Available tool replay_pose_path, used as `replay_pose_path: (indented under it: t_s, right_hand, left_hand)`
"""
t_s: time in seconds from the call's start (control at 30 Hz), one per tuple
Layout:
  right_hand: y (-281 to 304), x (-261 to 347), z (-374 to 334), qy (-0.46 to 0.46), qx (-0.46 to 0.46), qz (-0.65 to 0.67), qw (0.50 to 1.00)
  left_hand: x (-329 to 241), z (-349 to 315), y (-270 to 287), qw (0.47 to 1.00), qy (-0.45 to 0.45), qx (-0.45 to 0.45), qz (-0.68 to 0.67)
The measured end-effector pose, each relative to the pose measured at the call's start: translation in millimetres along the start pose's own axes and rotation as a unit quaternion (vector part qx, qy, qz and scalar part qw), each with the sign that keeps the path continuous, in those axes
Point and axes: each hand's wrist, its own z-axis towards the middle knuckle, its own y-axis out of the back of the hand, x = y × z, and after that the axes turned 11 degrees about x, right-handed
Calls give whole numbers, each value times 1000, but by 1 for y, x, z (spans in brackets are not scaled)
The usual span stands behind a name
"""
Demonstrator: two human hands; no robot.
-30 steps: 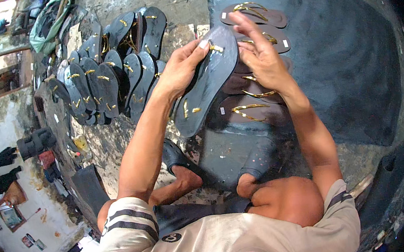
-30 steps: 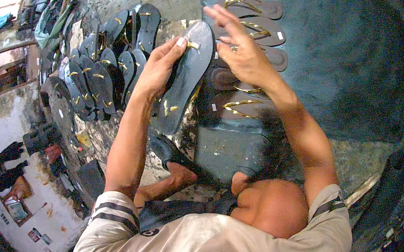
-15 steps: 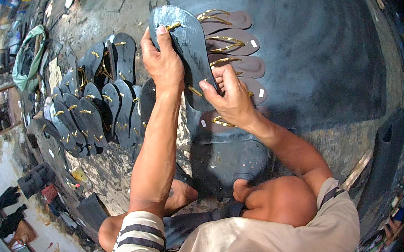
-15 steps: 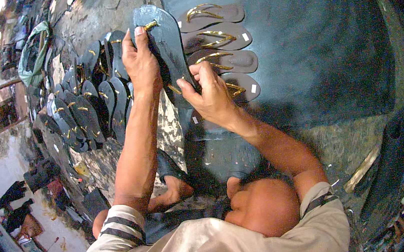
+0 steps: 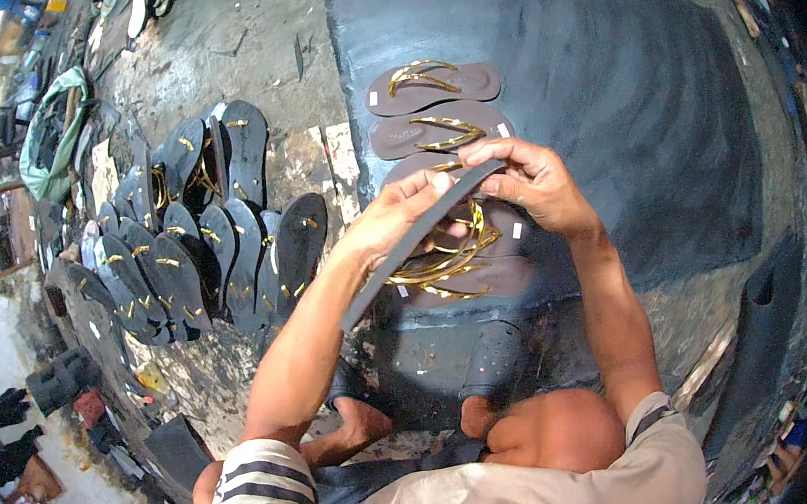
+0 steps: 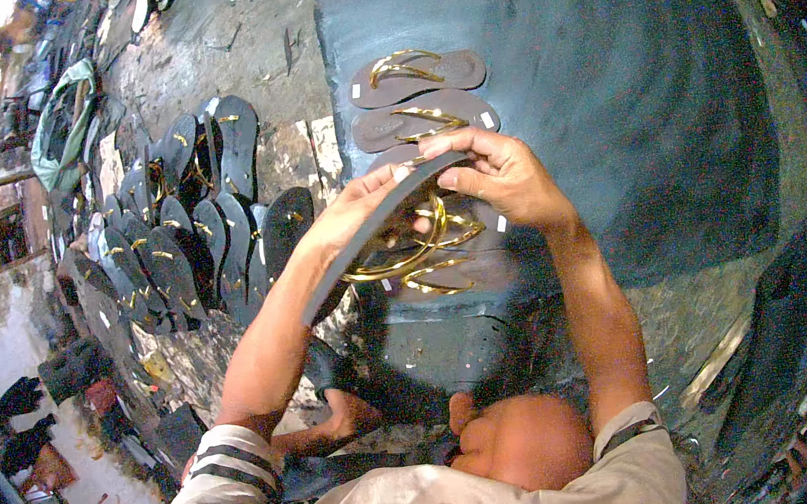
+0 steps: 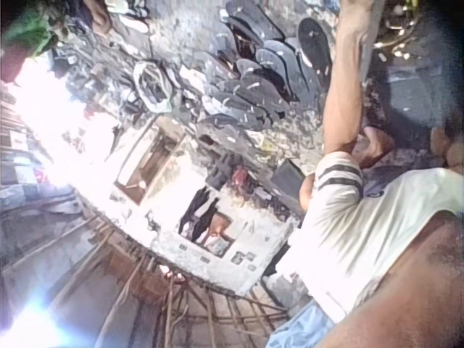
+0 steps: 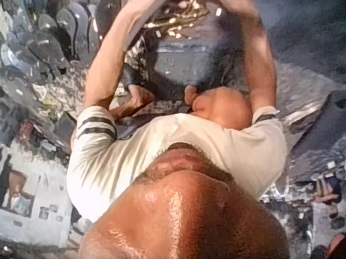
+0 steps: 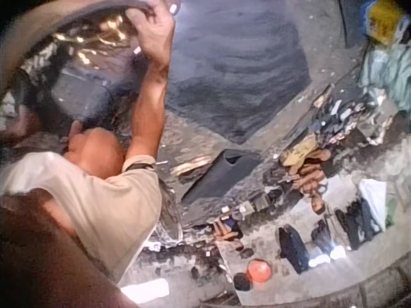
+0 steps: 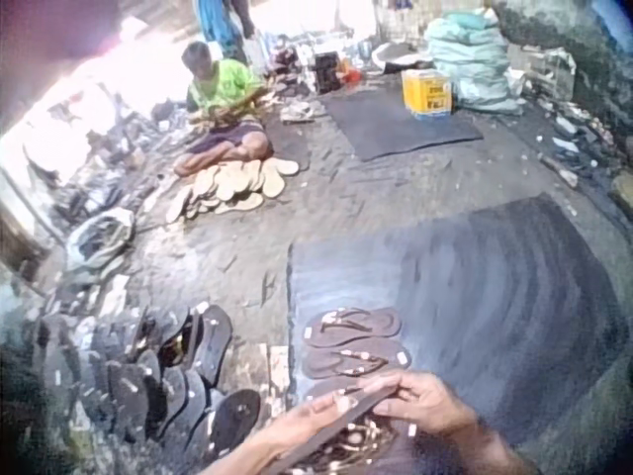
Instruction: The person sits on the floor and assembles flip-flops by attaching straps to soles. They pick up soles and straps, align them, and press them together, then place the finished flip-flops in a pile.
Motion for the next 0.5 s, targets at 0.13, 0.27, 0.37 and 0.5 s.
replay_pose_path:
  t_s: [0.13, 0.27, 0.37, 0.5]
  right_hand:
    - [33, 12, 5, -65, -173, -74, 980]
    - [84, -8, 56, 1, -258, -187, 948]
    - [119, -22, 113, -37, -310, -182, 932]
    - [171, -64, 143, -81, -317, -266, 907]
  left_hand:
    - [-33, -15, 57, 962, -39, 96, -251]
    - [-74, 33, 113, 967, -169, -177, 74]
    - [-99, 86, 153, 940, -204, -263, 71]
    - [-102, 134, 192, 894, -120, -378, 206]
